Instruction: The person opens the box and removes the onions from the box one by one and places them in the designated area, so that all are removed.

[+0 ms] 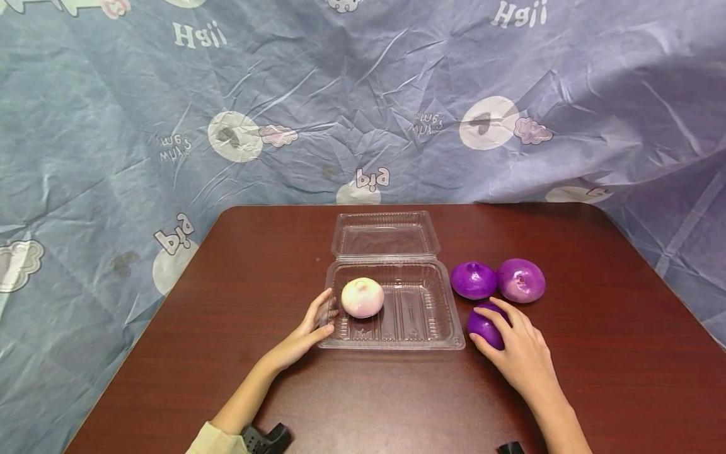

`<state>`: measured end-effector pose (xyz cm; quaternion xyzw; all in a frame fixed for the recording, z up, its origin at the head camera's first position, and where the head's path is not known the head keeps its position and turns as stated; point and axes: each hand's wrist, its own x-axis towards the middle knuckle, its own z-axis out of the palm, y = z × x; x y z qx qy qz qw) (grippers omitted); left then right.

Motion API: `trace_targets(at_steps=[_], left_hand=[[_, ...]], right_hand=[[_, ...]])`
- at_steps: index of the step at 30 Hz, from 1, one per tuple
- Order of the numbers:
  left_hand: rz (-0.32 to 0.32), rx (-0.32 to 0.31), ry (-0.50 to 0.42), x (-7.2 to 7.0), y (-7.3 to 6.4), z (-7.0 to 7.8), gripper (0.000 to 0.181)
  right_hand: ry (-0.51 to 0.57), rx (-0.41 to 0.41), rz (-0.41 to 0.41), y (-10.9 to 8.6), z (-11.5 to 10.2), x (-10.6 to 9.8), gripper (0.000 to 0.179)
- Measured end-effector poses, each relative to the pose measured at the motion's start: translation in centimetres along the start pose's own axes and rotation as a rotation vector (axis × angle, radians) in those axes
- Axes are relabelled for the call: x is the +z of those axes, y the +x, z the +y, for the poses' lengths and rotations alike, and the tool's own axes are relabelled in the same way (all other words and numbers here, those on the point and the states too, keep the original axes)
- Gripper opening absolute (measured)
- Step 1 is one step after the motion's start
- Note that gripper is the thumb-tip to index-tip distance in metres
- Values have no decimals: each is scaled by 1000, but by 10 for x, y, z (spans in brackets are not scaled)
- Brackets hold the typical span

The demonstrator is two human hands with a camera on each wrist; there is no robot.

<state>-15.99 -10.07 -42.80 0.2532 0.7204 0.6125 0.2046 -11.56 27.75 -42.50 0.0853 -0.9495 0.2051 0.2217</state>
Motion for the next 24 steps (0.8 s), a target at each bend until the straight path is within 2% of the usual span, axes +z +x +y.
trace_targets(at_steps=[10,24], left_hand=[[-4,1,0,0,0,1,71],[-11,3,7,0,0,2,72]], right_hand=[[1,-15,21,2,-6,-4,41],[18,-81,77,10,-27,-13,38]])
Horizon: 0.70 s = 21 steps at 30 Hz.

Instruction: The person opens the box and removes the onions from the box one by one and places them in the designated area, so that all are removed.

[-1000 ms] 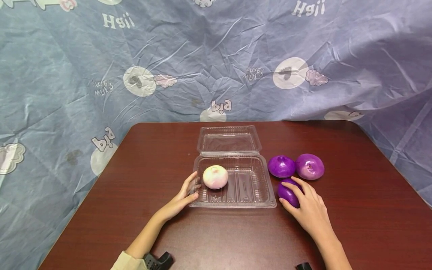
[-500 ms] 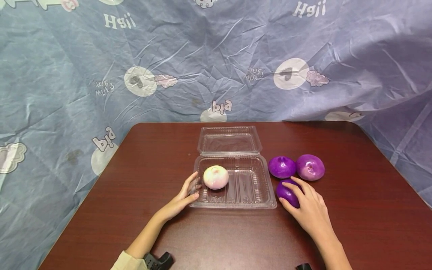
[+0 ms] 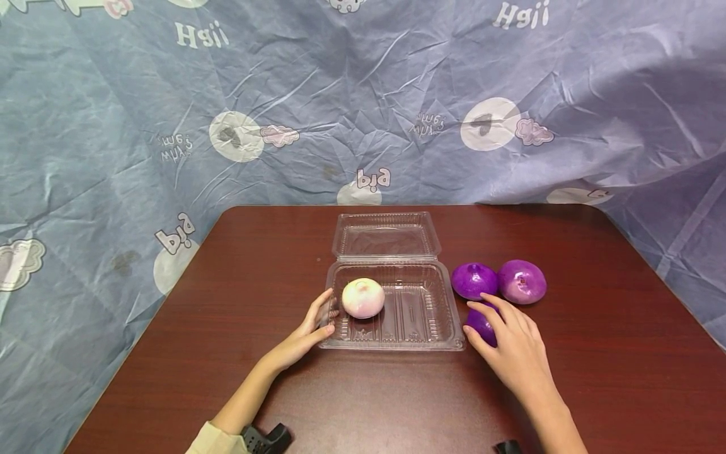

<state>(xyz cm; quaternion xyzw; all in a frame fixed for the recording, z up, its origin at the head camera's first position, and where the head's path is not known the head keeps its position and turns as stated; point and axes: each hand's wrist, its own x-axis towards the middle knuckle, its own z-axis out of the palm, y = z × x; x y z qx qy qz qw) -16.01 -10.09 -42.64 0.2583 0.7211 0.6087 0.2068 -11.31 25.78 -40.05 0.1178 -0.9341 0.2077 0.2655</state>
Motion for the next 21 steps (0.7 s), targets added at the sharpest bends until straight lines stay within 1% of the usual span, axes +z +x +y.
trace_targets(at_steps=[4,7,12,21], left_hand=[[2,1,-3,0,0,0,72],[4,2,-5,0,0,0,71],[8,0,-5,0,0,-1,71],[13,0,-7,0,1,-1,70]], right_hand=[[-4,-18,4,5,-6,1,40],[-13,-31,-9,9,-11,3,41],[-22,-93,-17,18,-20,7,44],[28,-154,-28,37,-42,22,48]])
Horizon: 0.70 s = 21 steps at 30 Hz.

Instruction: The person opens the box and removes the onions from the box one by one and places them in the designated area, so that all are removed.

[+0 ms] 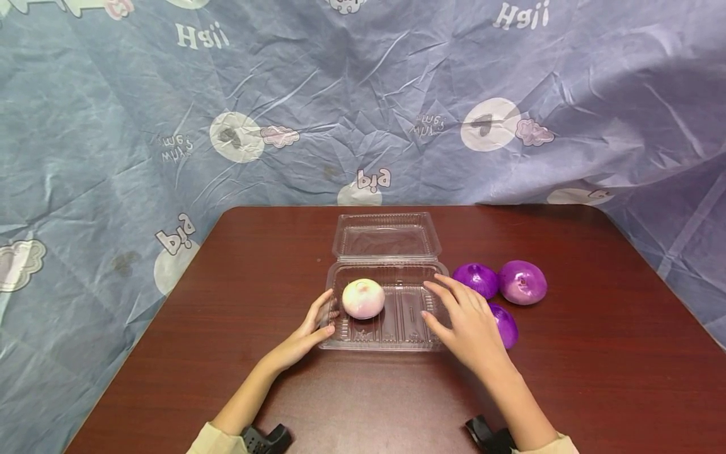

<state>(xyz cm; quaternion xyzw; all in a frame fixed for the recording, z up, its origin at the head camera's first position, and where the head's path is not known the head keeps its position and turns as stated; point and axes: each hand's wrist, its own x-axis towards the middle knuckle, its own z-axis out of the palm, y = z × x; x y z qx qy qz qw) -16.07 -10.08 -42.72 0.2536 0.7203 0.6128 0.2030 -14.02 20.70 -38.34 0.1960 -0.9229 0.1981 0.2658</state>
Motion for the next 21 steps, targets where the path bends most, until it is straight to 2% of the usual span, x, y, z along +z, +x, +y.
trace_targets(at_steps=[8,15,21], left_hand=[[1,-13,4,0,-1,2,70],[-5,-9,0,1,-1,1,71],[-2,-9,3,0,-1,2,70]], right_hand=[[23,-77,-30,21,-21,23,48],[51,-56,-135,33,-38,41,47],[65,-37,-187,42,-45,54,47]])
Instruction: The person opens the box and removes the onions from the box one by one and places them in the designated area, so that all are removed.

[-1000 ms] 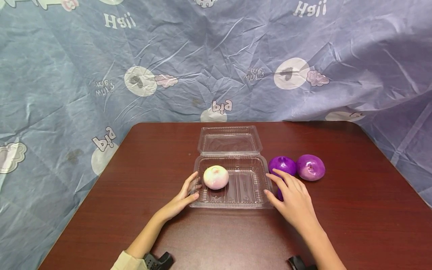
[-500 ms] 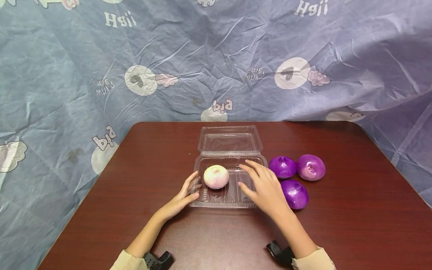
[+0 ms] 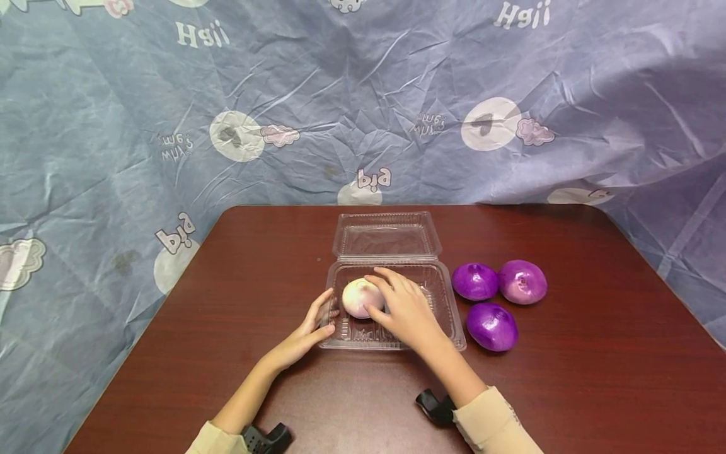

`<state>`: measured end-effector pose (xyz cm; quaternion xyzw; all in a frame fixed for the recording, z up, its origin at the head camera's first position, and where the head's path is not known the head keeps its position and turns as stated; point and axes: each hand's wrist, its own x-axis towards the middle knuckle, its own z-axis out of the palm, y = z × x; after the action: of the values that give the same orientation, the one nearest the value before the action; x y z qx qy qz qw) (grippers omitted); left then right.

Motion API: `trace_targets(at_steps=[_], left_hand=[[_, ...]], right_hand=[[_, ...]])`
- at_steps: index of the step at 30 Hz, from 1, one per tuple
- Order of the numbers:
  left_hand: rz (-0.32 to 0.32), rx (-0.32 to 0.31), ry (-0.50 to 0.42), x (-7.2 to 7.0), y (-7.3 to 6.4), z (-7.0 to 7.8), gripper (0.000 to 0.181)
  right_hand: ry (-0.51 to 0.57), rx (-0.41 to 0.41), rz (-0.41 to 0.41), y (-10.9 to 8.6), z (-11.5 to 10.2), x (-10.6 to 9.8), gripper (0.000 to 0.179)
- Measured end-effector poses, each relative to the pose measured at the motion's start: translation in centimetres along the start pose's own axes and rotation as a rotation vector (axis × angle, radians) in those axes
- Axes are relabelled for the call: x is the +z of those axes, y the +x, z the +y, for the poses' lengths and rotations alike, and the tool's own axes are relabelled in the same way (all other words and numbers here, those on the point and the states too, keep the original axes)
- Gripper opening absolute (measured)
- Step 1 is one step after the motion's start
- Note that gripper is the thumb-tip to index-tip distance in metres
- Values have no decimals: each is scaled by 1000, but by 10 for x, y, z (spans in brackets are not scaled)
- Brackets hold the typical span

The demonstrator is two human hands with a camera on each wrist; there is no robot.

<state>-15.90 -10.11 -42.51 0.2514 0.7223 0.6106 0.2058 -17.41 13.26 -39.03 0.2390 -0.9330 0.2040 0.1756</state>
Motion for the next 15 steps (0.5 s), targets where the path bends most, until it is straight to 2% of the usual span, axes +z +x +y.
trace_targets(at_steps=[15], left_hand=[[-4,4,2,0,1,0,70]], right_hand=[[52,64,-103,15,-3,21,51]])
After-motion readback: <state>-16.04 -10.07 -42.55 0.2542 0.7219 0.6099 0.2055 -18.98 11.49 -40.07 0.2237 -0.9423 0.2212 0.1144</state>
